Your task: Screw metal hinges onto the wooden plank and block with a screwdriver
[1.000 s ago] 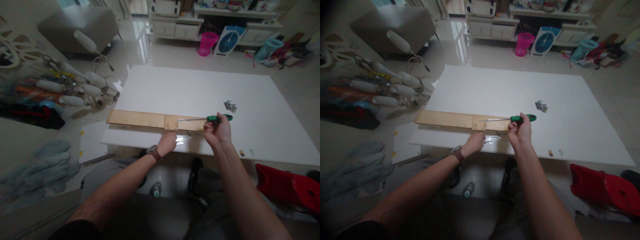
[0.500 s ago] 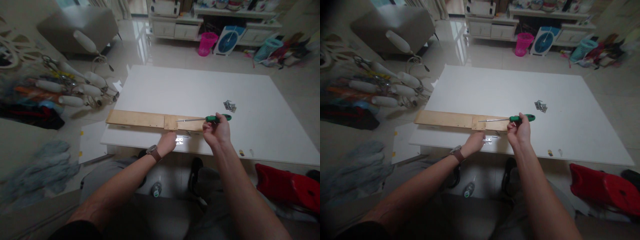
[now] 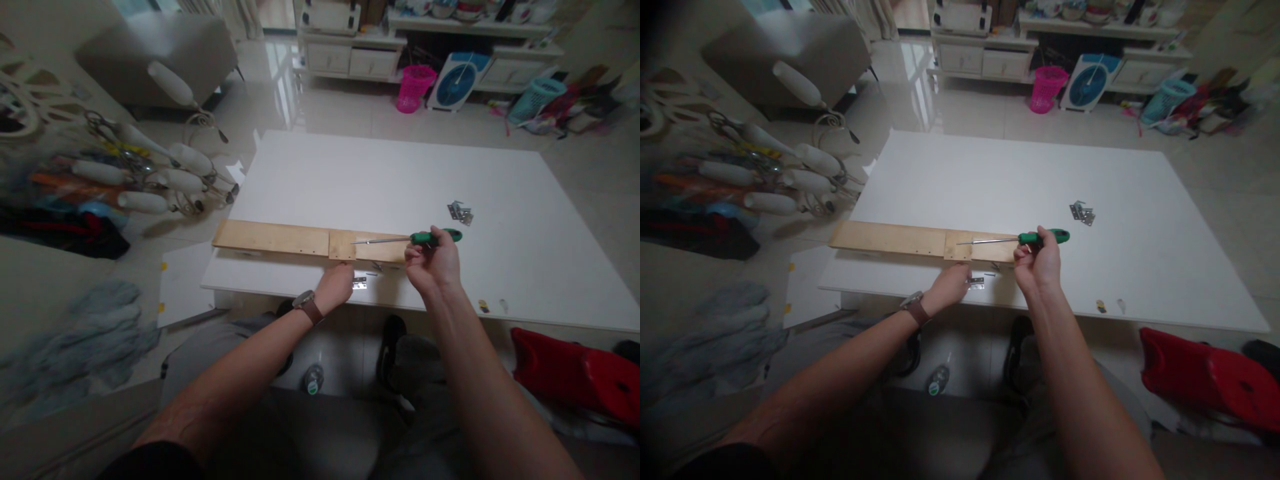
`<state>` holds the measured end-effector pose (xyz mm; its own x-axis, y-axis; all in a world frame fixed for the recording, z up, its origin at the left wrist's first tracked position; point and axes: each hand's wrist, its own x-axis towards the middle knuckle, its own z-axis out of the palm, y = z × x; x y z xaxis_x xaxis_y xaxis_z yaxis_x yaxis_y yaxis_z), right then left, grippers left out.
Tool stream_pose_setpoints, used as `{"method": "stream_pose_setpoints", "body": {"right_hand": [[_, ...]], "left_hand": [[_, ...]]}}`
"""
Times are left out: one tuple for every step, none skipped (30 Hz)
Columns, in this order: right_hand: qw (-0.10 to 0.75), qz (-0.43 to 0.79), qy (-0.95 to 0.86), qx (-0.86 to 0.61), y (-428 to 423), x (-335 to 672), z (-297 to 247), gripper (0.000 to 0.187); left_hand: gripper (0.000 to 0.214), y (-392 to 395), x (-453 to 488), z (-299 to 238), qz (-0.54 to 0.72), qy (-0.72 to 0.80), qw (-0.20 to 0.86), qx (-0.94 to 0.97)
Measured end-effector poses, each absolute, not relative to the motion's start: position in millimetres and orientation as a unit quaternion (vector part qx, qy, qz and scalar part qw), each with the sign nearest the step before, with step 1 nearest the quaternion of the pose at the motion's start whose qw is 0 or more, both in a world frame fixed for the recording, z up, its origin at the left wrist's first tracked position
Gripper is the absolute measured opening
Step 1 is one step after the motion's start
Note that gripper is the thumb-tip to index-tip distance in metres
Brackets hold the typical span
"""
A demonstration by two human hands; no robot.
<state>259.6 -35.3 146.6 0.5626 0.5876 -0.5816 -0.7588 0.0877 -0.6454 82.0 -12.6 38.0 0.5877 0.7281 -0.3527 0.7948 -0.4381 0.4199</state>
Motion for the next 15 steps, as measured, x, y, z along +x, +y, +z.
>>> {"method": "stream_pose_setpoints", "body": {"right_hand": [[0.733, 0.46, 0.089, -0.494, -35.3, 259.5, 146.8, 0.028], [0.732, 0.459, 0.093, -0.494, -35.2, 259.3, 147.3, 0.027], [0.732, 0.459, 0.097, -0.493, -35.0, 259.0, 147.9, 0.026], [0.732, 0.459, 0.1, -0.493, -34.9, 258.6, 148.7, 0.026], [0.733, 0.458, 0.102, -0.493, -34.8, 258.2, 149.3, 0.026], [0.733, 0.457, 0.103, -0.493, -34.7, 258.0, 149.8, 0.026], [0.733, 0.457, 0.103, -0.493, -34.6, 257.9, 150.1, 0.027], [0.734, 0.457, 0.101, -0.493, -34.6, 258.0, 150.0, 0.026], [0.734, 0.457, 0.099, -0.492, -34.6, 258.4, 149.7, 0.026], [0.734, 0.457, 0.097, -0.493, -34.7, 258.9, 149.2, 0.026], [0.733, 0.459, 0.095, -0.493, -34.7, 259.5, 148.4, 0.026], [0.733, 0.46, 0.094, -0.493, -34.8, 260.2, 147.7, 0.026], [0.732, 0.461, 0.093, -0.493, -34.8, 260.8, 147.0, 0.025], [0.732, 0.462, 0.092, -0.493, -34.8, 261.3, 146.5, 0.025], [0.732, 0.462, 0.091, -0.493, -34.8, 261.6, 146.2, 0.025]], "left_hand": [[0.025, -12.6, 82.0, 37.3, -0.059, 0.447, 0.28, 0.847], [0.025, -12.7, 82.0, 36.7, -0.059, 0.444, 0.281, 0.849], [0.025, -12.7, 82.0, 36.0, -0.059, 0.44, 0.279, 0.851], [0.026, -12.8, 82.0, 35.3, -0.058, 0.437, 0.277, 0.854], [0.026, -12.9, 82.1, 34.7, -0.059, 0.435, 0.274, 0.856], [0.026, -13.0, 82.3, 34.1, -0.06, 0.434, 0.272, 0.857], [0.026, -13.0, 82.4, 33.4, -0.061, 0.433, 0.27, 0.858], [0.026, -13.1, 82.5, 32.9, -0.063, 0.431, 0.27, 0.859], [0.026, -13.2, 82.5, 32.4, -0.062, 0.43, 0.269, 0.86], [0.026, -13.3, 82.5, 32.0, -0.061, 0.428, 0.268, 0.861], [0.026, -13.5, 82.5, 31.9, -0.058, 0.426, 0.267, 0.862], [0.026, -13.8, 82.5, 32.0, -0.055, 0.425, 0.265, 0.864], [0.026, -14.2, 82.4, 32.4, -0.055, 0.423, 0.263, 0.865], [0.027, -14.8, 82.5, 33.1, -0.055, 0.423, 0.261, 0.866], [0.027, -15.4, 82.5, 34.1, -0.057, 0.421, 0.259, 0.867]]}}
